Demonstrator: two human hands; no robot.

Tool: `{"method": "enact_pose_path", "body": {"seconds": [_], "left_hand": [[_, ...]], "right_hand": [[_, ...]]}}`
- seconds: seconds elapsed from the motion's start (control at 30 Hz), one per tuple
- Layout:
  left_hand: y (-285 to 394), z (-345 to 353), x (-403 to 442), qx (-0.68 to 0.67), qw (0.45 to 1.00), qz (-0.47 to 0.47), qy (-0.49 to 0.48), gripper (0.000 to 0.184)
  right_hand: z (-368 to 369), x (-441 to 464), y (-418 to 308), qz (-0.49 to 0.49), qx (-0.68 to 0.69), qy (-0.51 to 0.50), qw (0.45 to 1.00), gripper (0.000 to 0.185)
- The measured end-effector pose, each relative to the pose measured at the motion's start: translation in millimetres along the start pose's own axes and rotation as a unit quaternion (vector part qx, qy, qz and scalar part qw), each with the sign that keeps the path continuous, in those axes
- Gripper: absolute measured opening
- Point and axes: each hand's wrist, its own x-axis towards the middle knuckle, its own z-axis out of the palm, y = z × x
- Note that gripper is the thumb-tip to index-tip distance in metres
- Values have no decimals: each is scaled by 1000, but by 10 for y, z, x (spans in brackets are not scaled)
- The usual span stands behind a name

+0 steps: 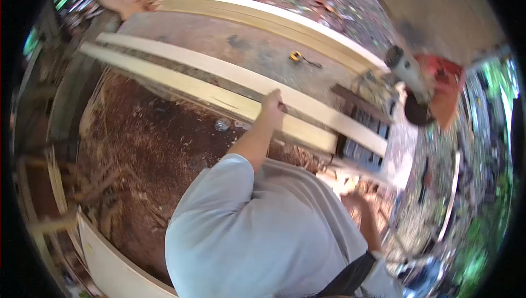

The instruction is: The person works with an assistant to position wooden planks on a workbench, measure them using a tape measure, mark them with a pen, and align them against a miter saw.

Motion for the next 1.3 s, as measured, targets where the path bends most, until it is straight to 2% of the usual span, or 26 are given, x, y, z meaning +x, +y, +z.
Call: {"method": "enact_pose_path", "body": {"seconds": [0.03,0.07,0.1,0.13,0.17,0.23,0.27,0.3,0.37,0.4,0.47,0.5,0.57,0.6,0.67,0.7,0.77,0.87,0.93,1.03,1.07,1.1,1.13,1.23,1.27,1.3], "left_hand": [[-10,-61,135,-13,1000,7,-19,6],[50,-52,208,54,998,-17,-8,5],[126,-40,242,125,991,-41,1,6],[149,-63,213,85,994,-60,-20,9],[182,-99,113,44,995,-80,-36,12],[530,-254,-190,-38,963,-252,-82,9],[692,-95,-622,-1,975,-211,-69,13],[815,-35,-995,35,983,-169,-62,19],[913,-344,-1083,58,974,-200,-83,26],[974,-451,-1202,59,969,-218,-101,28],[1116,-665,-1463,75,965,-225,-110,33],[1200,-764,-1573,93,967,-214,-105,36],[1391,-1130,-1407,65,982,-173,-24,40],[1602,-1373,-1214,77,987,-143,-19,42],[2252,-1674,-868,110,993,-46,18,42],[2643,-1883,-620,152,983,63,84,40],[3463,-2104,-344,174,970,131,103,38],[4028,-1971,-329,129,938,155,284,37],[4017,-1683,-462,75,923,159,341,36],[3528,-980,-1160,-14,955,152,253,42],[3466,-1058,-1191,-30,954,156,253,42],[3387,-1172,-1175,-40,976,166,136,47],[3314,-1225,-1194,-46,983,177,17,53],[3156,-921,-1559,-29,976,200,-79,65],[3095,-445,-2028,-11,976,219,9,62],[3138,-339,-2080,7,965,263,23,59]], "right_hand": [[-13,-143,-310,-169,-4,-13,985,27],[-30,-280,-614,-334,-4,-26,942,20],[47,-547,-1060,-443,39,-11,896,13],[116,-1273,-1797,-486,78,3,870,17],[133,-1316,-2100,-456,-101,141,873,20],[347,-1860,-2873,-432,-87,292,849,30],[441,-1746,-3012,-442,-39,352,824,39],[513,-1785,-3171,-429,-115,457,770,50],[555,-1438,-3249,-414,-223,559,683,60],[620,-1439,-3306,-386,-213,572,692,60],[703,-1475,-3360,-256,-229,366,865,58],[763,-1480,-3296,-245,-222,366,870,58],[874,-1388,-3128,-236,-131,227,936,49],[1055,-1103,-2873,-324,26,210,922,46],[1182,-1096,-2696,-345,63,217,911,43],[1207,-1356,-2785,-277,-50,244,928,42],[1308,-1685,-2856,-273,-58,251,927,44],[1456,-1826,-2841,-274,-61,264,923,45],[1501,-1798,-2690,-271,-47,282,919,45],[1563,-1588,-2253,-316,-26,345,884,47],[1548,-1525,-2064,-329,-30,398,856,45],[1489,-1448,-1890,-346,-35,451,822,43],[1435,-1349,-1709,-295,-23,412,862,41],[1491,-835,-1063,-113,-47,339,933,36],[1533,-818,-971,-76,-60,328,940,37],[1597,-804,-893,-37,-68,313,947,38]]}}
